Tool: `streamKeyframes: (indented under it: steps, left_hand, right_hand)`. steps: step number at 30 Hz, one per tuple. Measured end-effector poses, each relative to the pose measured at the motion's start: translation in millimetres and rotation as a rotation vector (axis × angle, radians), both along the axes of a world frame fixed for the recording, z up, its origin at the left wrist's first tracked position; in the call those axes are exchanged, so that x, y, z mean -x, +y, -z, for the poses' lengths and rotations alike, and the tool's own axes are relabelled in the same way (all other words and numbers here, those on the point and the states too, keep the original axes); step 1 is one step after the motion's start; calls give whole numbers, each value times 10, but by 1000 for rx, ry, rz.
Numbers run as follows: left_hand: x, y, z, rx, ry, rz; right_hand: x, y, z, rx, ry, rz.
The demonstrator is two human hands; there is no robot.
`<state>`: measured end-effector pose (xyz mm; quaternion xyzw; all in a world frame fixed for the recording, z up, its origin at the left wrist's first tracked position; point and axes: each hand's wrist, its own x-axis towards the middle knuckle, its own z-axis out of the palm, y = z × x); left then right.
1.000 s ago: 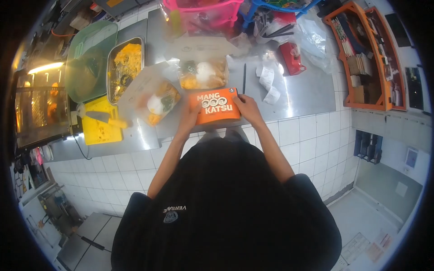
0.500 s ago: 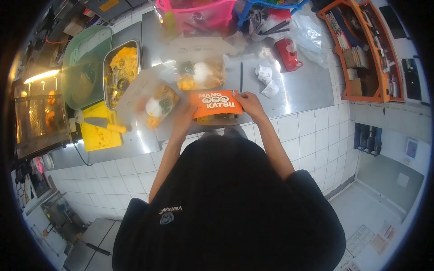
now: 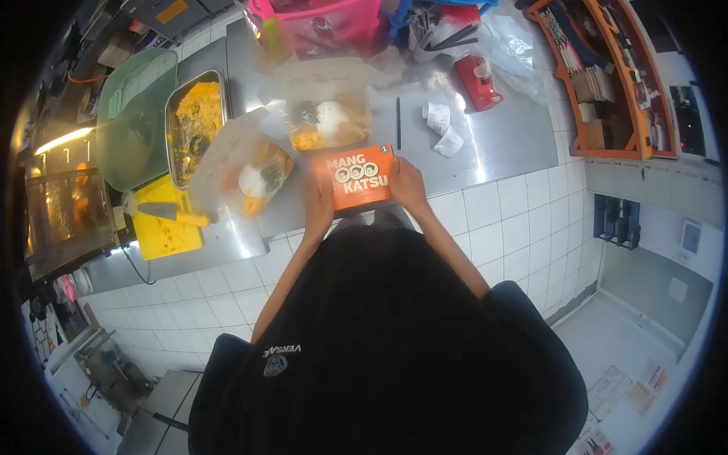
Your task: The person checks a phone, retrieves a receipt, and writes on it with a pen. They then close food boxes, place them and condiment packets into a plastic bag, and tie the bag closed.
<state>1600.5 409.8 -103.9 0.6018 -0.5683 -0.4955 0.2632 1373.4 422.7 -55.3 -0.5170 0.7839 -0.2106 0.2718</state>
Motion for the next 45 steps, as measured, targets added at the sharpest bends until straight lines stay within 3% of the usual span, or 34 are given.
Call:
streamKeyframes:
  steps: [3,8,12,15,19,22,25,26,28,31,33,40,43,45]
  left_hand:
    - [-10,67,-56,139,-73,13]
    - [-46,39,64,268,-165,43]
    - [-35,-199,-190,651,-503,470]
    - [-45,-206,-278,876,-467,711]
    - [-138,-216,-213,889,-451,915]
    - [-196,-187,-195,886,-506,917]
    - [-155,-174,-198,900,-499,896]
    - [-142,-261,-191,948,-623,927]
    - [-178,-221,-224,1009,-846,1017]
    - [-152,-132,-289,744,-539,823]
    - [-196,-104,-223,742,-554,787]
    - [-191,-98,-89,917,-576,774]
    - [-224,-90,-17,995,-789,768]
    - [-216,-98,28,1018,-746,747]
  right_hand:
    - [-123,77,161,-20,-41,87]
    - [-10,81,130,39,-41,-16]
    - [-132,42,254,340,26,-4]
    - [-234,48,256,217,-142,18]
    - [-52,-96,115,138,125,-157]
    - [34,-62,-82,327,346,-575]
    - [244,-72,157,424,329,-1046]
    - [325,-184,211,439,337,-1088]
    - [411,-177,209,434,332,-1159]
    - [590,-266,262,428,250,-1208]
    - [598,-268,327,445,193,-1186]
    - [681,-361,365,489,175,-1237]
    - [650,-288,269,382,62,-1136]
    - [636,-240,274,379,139,-1134]
